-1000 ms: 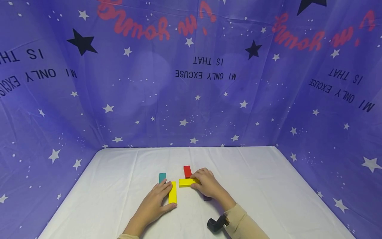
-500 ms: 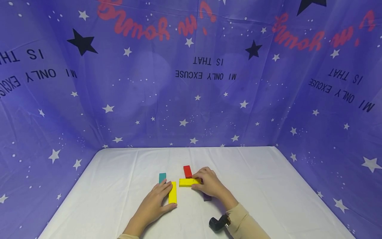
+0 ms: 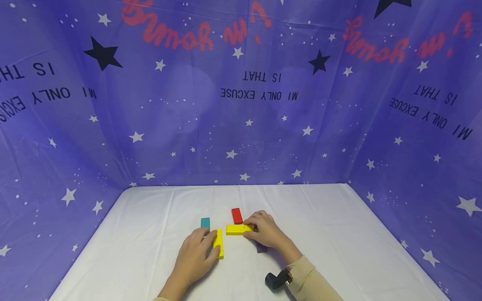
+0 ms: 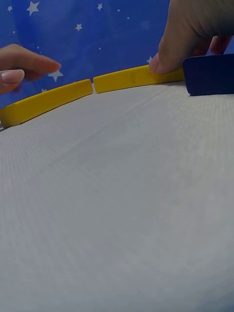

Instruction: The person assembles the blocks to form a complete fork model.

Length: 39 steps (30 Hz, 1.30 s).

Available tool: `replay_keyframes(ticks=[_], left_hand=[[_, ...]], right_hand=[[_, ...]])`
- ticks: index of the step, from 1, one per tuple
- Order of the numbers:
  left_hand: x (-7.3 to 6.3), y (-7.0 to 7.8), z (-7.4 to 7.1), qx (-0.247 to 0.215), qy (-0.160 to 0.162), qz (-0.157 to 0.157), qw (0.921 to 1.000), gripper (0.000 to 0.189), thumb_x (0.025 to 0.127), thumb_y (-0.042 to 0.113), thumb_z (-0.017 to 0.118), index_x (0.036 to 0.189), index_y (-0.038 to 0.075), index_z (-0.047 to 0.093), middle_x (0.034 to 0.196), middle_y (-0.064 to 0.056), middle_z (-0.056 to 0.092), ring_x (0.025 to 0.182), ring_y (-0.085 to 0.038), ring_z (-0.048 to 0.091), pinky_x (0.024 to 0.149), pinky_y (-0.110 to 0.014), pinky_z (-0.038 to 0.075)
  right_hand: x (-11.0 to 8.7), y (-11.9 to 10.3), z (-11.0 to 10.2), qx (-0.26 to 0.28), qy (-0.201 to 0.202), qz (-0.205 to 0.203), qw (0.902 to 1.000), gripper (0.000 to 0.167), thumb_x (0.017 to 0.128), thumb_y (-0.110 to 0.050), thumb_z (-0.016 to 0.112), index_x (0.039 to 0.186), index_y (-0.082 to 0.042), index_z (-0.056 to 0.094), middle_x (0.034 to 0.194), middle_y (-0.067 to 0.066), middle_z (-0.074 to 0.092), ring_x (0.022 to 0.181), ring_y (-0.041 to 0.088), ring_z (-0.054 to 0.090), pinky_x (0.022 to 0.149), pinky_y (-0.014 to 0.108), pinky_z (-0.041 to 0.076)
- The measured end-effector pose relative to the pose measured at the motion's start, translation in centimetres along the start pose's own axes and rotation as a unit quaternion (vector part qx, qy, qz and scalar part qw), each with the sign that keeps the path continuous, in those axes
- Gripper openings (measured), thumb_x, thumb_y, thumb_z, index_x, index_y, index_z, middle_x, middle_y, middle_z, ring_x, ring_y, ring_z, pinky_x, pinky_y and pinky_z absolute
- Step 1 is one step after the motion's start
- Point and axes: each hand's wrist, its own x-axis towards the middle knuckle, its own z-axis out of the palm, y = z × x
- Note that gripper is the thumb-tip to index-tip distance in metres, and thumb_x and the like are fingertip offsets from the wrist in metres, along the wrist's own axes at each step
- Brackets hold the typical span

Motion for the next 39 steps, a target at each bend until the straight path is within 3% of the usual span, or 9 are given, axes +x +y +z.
replay_keyframes(ticks=[3,5,7,9,12,17,25,29,39], left_hand=[[0.1,0.5,0.0,0.022,0.022,-0.012,0.9994,0.036,0.085,0.039,0.07,0.112,0.015,0.069,0.09,0.006,0.06,0.077,-0.011,0.049,0.064,-0.022,0.043],[0.2,1.0,-0.1,0.016,0.019,-0.034,0.9991,0.029,0.084,0.036,0.07,0.102,0.014,0.066,0.08,0.008,0.059,0.068,-0.009,0.044,0.055,-0.02,0.036],[0.3,1.4,0.0,0.005,0.01,-0.063,0.9979,0.026,0.083,0.035,0.07,0.097,0.014,0.062,0.078,0.006,0.063,0.065,-0.01,0.05,0.052,-0.02,0.039],[0.4,1.8,0.0,-0.01,-0.004,-0.092,0.9957,0.028,0.084,0.034,0.07,0.099,0.012,0.062,0.082,0.001,0.068,0.068,-0.015,0.06,0.053,-0.025,0.048],[0.3,2.2,0.1,-0.024,-0.021,-0.121,0.9921,0.042,0.087,0.036,0.067,0.115,0.005,0.065,0.099,-0.01,0.074,0.084,-0.027,0.071,0.066,-0.038,0.059],[0.3,2.6,0.0,-0.039,-0.044,-0.145,0.9877,0.06,0.089,0.039,0.064,0.132,-0.002,0.058,0.115,-0.019,0.072,0.099,-0.036,0.071,0.079,-0.049,0.06],[0.3,3.1,0.4,-0.019,-0.086,-0.162,0.9828,0.066,0.088,0.043,0.064,0.137,0.0,0.055,0.109,-0.015,0.074,0.082,-0.032,0.072,0.058,-0.043,0.056],[0.4,3.3,0.7,-0.01,-0.1,-0.165,0.9811,0.065,0.089,0.044,0.062,0.137,0.001,0.055,0.107,-0.014,0.074,0.08,-0.032,0.072,0.056,-0.043,0.055],[0.6,4.1,0.6,-0.016,-0.1,-0.164,0.9814,0.065,0.088,0.042,0.063,0.136,-0.002,0.055,0.079,-0.014,0.072,0.058,-0.025,0.063,0.045,-0.035,0.046]], right_hand=[[0.1,0.1,0.0,-0.002,0.001,-0.001,1.0,0.035,0.087,-0.041,0.074,0.117,-0.023,0.072,0.118,-0.005,0.068,0.121,0.019,0.049,0.103,0.044,0.041],[0.1,0.1,0.0,-0.001,0.001,0.002,1.0,0.035,0.087,-0.042,0.074,0.118,-0.024,0.072,0.118,-0.006,0.068,0.121,0.018,0.049,0.104,0.043,0.04],[0.2,0.2,0.1,-0.002,0.003,0.001,1.0,0.035,0.087,-0.042,0.075,0.118,-0.025,0.073,0.117,-0.007,0.068,0.12,0.017,0.049,0.103,0.043,0.04],[0.2,0.2,0.1,-0.002,0.006,0.0,1.0,0.035,0.087,-0.042,0.075,0.117,-0.025,0.073,0.117,-0.007,0.069,0.12,0.017,0.049,0.103,0.043,0.04],[0.2,0.3,0.2,-0.002,0.01,-0.002,0.9999,0.035,0.086,-0.042,0.075,0.117,-0.025,0.073,0.116,-0.008,0.069,0.12,0.017,0.049,0.103,0.043,0.04],[0.2,0.4,0.3,0.001,0.021,-0.012,0.9997,0.035,0.086,-0.04,0.076,0.116,-0.024,0.073,0.115,-0.008,0.069,0.12,0.018,0.049,0.102,0.044,0.041],[0.1,0.3,0.1,0.003,0.021,-0.01,0.9997,0.035,0.086,-0.041,0.075,0.117,-0.025,0.073,0.115,-0.007,0.069,0.12,0.017,0.049,0.103,0.045,0.04],[0.0,0.3,0.1,0.005,0.019,-0.014,0.9997,0.034,0.087,-0.041,0.074,0.118,-0.025,0.073,0.116,-0.007,0.069,0.121,0.018,0.049,0.104,0.045,0.04],[-0.1,0.8,0.3,0.013,0.025,-0.028,0.9992,0.023,0.094,-0.028,0.066,0.116,-0.025,0.073,0.115,-0.007,0.068,0.122,0.018,0.049,0.104,0.047,0.04]])
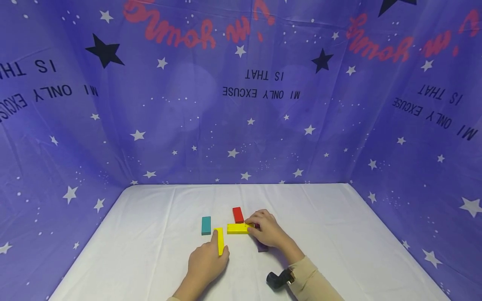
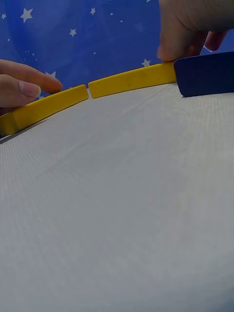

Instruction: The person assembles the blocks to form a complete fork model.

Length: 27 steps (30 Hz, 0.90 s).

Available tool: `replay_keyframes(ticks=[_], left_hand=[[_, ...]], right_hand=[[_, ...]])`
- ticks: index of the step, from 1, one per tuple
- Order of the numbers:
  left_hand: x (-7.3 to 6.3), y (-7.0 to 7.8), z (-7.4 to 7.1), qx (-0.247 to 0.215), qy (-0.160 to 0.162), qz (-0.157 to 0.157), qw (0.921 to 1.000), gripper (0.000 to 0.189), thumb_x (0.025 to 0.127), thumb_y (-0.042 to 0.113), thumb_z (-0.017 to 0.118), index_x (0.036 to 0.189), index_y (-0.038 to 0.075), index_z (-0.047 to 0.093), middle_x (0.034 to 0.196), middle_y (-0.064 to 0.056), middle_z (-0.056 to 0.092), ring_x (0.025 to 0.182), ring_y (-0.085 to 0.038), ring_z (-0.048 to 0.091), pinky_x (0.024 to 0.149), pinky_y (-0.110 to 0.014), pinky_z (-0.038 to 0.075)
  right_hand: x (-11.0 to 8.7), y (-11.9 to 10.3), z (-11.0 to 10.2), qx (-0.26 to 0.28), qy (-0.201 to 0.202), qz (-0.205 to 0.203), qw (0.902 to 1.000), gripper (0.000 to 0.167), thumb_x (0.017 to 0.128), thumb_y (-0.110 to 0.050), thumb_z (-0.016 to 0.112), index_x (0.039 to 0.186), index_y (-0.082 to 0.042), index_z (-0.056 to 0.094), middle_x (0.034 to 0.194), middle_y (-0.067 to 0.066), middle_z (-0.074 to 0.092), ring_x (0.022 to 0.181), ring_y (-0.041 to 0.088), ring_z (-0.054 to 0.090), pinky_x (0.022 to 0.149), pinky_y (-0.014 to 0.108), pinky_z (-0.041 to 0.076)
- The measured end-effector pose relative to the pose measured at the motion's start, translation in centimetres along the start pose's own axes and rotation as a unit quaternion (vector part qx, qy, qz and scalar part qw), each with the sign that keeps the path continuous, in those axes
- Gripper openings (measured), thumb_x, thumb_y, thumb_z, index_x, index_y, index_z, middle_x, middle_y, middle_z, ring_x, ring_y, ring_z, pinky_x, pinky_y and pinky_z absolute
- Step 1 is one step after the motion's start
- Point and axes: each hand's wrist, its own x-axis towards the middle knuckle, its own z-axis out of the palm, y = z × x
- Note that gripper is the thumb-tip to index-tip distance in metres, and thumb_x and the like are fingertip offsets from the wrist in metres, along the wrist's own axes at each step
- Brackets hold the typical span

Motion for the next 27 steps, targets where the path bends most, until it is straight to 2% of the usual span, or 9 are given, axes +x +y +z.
replay_keyframes(ticks=[6,14,19,27], left_hand=[[0.1,0.38,-0.15,-0.007,-0.009,-0.005,0.9999,0.067,0.088,0.039,0.063,0.136,-0.006,0.054,0.072,-0.013,0.068,0.057,-0.024,0.062,0.045,-0.036,0.046],[0.39,0.54,-0.11,-0.007,-0.01,-0.011,0.9999,0.067,0.087,0.037,0.064,0.136,-0.007,0.053,0.076,-0.016,0.07,0.061,-0.028,0.065,0.049,-0.038,0.05],[0.56,0.58,0.02,0.0,-0.009,-0.013,0.9999,0.068,0.085,0.036,0.065,0.135,-0.008,0.053,0.075,-0.015,0.069,0.059,-0.026,0.063,0.047,-0.036,0.049],[0.62,0.53,0.3,-0.008,0.01,-0.008,0.9999,0.065,0.082,0.027,0.064,0.134,-0.01,0.053,0.061,-0.007,0.06,0.049,-0.016,0.05,0.042,-0.031,0.041]], right_hand=[[-0.01,0.33,0.02,0.006,0.004,0.008,0.9999,0.021,0.097,-0.024,0.062,0.115,-0.025,0.074,0.114,-0.007,0.069,0.122,0.019,0.049,0.104,0.049,0.039],[-0.03,0.39,-0.04,0.009,-0.003,0.018,0.9998,0.021,0.099,-0.025,0.06,0.115,-0.026,0.074,0.118,-0.007,0.069,0.124,0.019,0.048,0.106,0.049,0.039],[0.02,0.41,-0.01,0.011,-0.003,0.022,0.9997,0.021,0.098,-0.026,0.061,0.114,-0.026,0.074,0.116,-0.007,0.069,0.125,0.019,0.048,0.107,0.049,0.038],[-0.01,0.39,-0.01,0.018,-0.002,0.024,0.9995,0.02,0.098,-0.025,0.061,0.114,-0.025,0.074,0.115,-0.007,0.068,0.124,0.019,0.048,0.107,0.049,0.039]])
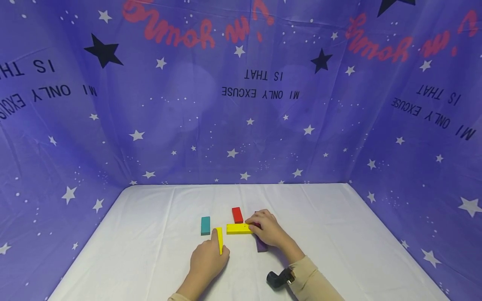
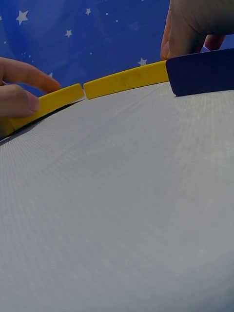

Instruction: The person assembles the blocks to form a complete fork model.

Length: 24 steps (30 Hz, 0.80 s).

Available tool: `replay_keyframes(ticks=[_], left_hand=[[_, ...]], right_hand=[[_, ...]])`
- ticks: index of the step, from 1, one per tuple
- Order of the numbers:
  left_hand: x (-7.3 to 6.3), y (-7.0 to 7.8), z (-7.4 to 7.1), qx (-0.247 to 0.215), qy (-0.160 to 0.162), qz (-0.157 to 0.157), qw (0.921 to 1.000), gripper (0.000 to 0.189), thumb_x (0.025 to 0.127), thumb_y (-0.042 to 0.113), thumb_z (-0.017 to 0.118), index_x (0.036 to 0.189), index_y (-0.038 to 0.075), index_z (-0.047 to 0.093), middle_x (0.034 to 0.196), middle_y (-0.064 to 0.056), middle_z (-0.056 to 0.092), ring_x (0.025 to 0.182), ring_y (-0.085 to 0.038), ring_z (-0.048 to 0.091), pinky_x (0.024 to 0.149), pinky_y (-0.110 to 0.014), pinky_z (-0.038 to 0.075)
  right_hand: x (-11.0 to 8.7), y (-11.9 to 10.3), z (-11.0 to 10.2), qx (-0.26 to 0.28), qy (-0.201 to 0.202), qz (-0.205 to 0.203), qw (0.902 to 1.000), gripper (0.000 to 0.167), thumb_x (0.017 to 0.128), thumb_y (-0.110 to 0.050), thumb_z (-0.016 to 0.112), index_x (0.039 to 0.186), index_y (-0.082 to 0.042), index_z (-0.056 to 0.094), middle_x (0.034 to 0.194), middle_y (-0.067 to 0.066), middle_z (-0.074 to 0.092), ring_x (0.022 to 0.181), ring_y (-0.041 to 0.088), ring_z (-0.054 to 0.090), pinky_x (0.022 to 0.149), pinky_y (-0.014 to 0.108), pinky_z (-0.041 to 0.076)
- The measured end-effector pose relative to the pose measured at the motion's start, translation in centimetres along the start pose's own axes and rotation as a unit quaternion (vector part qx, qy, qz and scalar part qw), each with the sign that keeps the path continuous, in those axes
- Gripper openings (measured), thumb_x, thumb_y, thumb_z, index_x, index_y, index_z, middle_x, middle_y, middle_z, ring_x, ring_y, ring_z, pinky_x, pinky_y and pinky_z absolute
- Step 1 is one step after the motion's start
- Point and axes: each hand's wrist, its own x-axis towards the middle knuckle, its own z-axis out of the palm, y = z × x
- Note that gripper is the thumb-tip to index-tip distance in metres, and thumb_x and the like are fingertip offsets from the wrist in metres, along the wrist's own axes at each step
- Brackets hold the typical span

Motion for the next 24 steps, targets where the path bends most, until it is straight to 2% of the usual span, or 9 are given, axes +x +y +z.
replay_keyframes(ticks=[7,11,14,24], left_hand=[[-0.5,0.3,-0.1,-0.01,0.028,0.013,0.9995,0.062,0.081,0.025,0.063,0.131,-0.01,0.055,0.049,0.001,0.044,0.043,-0.012,0.037,0.04,-0.025,0.031],[-0.9,0.9,-0.3,-0.015,0.059,0.045,0.9972,0.06,0.079,0.024,0.064,0.129,-0.009,0.059,0.047,0.005,0.039,0.04,-0.009,0.031,0.038,-0.022,0.026],[-1.2,1.5,-0.3,-0.009,0.07,0.068,0.9952,0.059,0.079,0.025,0.065,0.128,-0.008,0.06,0.047,0.007,0.038,0.04,-0.007,0.029,0.037,-0.021,0.024],[-1.8,3.5,0.1,-0.001,0.021,0.096,0.9952,0.058,0.08,0.027,0.065,0.128,-0.006,0.062,0.048,0.005,0.041,0.042,-0.009,0.033,0.041,-0.022,0.03]], right_hand=[[0.0,0.1,0.1,-0.003,0.002,-0.002,1.0,0.02,0.098,-0.025,0.062,0.114,-0.025,0.074,0.114,-0.008,0.069,0.124,0.019,0.048,0.106,0.049,0.039],[0.0,0.0,-0.1,-0.005,0.003,-0.004,1.0,0.02,0.098,-0.025,0.062,0.113,-0.025,0.074,0.113,-0.007,0.069,0.125,0.02,0.049,0.107,0.049,0.039],[0.1,-0.1,-0.2,-0.005,0.005,-0.006,1.0,0.019,0.098,-0.025,0.062,0.113,-0.024,0.075,0.112,-0.007,0.069,0.124,0.02,0.049,0.106,0.049,0.039],[-0.1,-0.3,-0.1,0.005,0.004,0.005,1.0,0.02,0.097,-0.025,0.062,0.113,-0.025,0.075,0.113,-0.006,0.069,0.123,0.02,0.049,0.104,0.048,0.039]])
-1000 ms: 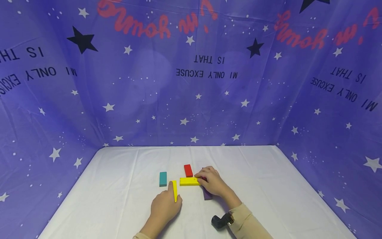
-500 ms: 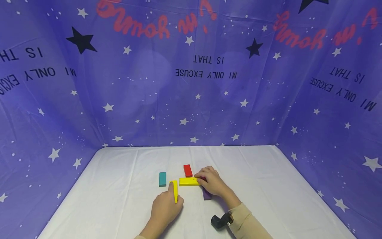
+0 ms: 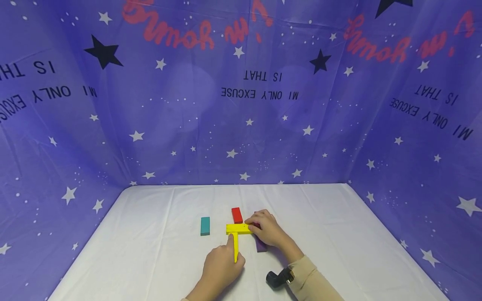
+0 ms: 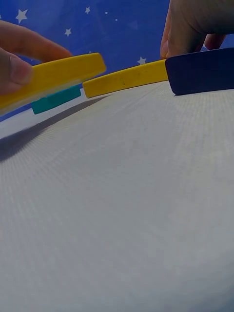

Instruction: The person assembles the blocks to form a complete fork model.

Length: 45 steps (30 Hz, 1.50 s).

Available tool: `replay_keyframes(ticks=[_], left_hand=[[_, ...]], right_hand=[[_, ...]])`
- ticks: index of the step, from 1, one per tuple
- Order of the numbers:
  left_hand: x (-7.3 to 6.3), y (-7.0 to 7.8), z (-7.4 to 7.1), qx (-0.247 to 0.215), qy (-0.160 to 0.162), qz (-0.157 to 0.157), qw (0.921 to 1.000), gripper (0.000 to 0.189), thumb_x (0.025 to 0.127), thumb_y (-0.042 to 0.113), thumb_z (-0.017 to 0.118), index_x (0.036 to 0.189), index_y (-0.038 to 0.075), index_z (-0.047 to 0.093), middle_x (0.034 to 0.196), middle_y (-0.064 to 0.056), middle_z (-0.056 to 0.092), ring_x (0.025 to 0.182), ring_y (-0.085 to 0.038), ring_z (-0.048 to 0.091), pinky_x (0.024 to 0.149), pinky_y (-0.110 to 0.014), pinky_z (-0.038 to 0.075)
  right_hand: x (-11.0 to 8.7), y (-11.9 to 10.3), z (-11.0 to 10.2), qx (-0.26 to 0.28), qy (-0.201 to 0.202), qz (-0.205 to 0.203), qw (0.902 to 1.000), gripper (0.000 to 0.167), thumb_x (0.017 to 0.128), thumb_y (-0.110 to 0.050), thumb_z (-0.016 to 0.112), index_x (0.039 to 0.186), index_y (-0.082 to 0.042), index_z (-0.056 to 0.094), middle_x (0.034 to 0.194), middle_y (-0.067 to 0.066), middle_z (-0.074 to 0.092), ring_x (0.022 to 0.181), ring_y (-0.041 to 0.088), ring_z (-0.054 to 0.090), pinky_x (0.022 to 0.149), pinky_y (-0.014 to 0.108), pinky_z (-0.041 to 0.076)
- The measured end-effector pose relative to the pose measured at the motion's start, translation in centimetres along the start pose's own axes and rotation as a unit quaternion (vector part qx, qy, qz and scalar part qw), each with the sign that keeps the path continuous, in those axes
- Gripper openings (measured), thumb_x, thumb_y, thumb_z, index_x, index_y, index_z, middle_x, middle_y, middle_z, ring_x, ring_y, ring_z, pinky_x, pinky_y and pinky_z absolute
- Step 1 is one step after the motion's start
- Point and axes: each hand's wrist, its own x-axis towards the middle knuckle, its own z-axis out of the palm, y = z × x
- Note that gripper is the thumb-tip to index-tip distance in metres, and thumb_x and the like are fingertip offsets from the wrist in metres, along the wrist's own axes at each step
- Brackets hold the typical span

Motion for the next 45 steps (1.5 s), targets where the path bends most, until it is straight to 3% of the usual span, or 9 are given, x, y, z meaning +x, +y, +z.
replay_keyframes(ticks=[9,27,37,45], left_hand=[[0.2,0.7,0.8,0.002,-0.02,0.016,0.9997,0.059,0.082,0.028,0.066,0.128,-0.008,0.061,0.045,0.008,0.033,0.038,-0.007,0.028,0.039,-0.019,0.027],[0.5,0.8,1.7,0.009,-0.02,0.009,0.9997,0.058,0.082,0.029,0.068,0.127,-0.008,0.061,0.047,0.006,0.04,0.043,-0.009,0.036,0.043,-0.024,0.037],[0.6,0.7,1.7,0.017,-0.009,0.012,0.9997,0.059,0.083,0.031,0.069,0.127,-0.008,0.061,0.05,0.002,0.049,0.043,-0.01,0.038,0.041,-0.025,0.035],[0.7,0.8,1.8,0.016,-0.016,0.006,0.9997,0.061,0.084,0.034,0.069,0.128,-0.007,0.06,0.049,0.004,0.044,0.043,-0.009,0.036,0.041,-0.024,0.034]], right_hand=[[0.0,0.1,0.1,-0.002,0.008,-0.01,0.9999,0.019,0.097,-0.024,0.063,0.112,-0.024,0.075,0.112,-0.007,0.07,0.123,0.02,0.05,0.105,0.049,0.039],[-0.1,-0.1,0.1,0.001,0.006,-0.006,1.0,0.019,0.097,-0.023,0.063,0.112,-0.023,0.075,0.112,-0.006,0.07,0.125,0.022,0.049,0.107,0.05,0.038],[0.0,-0.2,-0.1,0.002,0.008,-0.013,0.9999,0.019,0.097,-0.02,0.063,0.111,-0.023,0.075,0.11,-0.006,0.07,0.121,0.02,0.049,0.104,0.049,0.039],[-0.1,-0.3,-0.1,0.0,0.002,-0.014,0.9999,0.019,0.098,-0.021,0.062,0.112,-0.024,0.075,0.109,-0.007,0.069,0.119,0.018,0.049,0.102,0.047,0.039]])
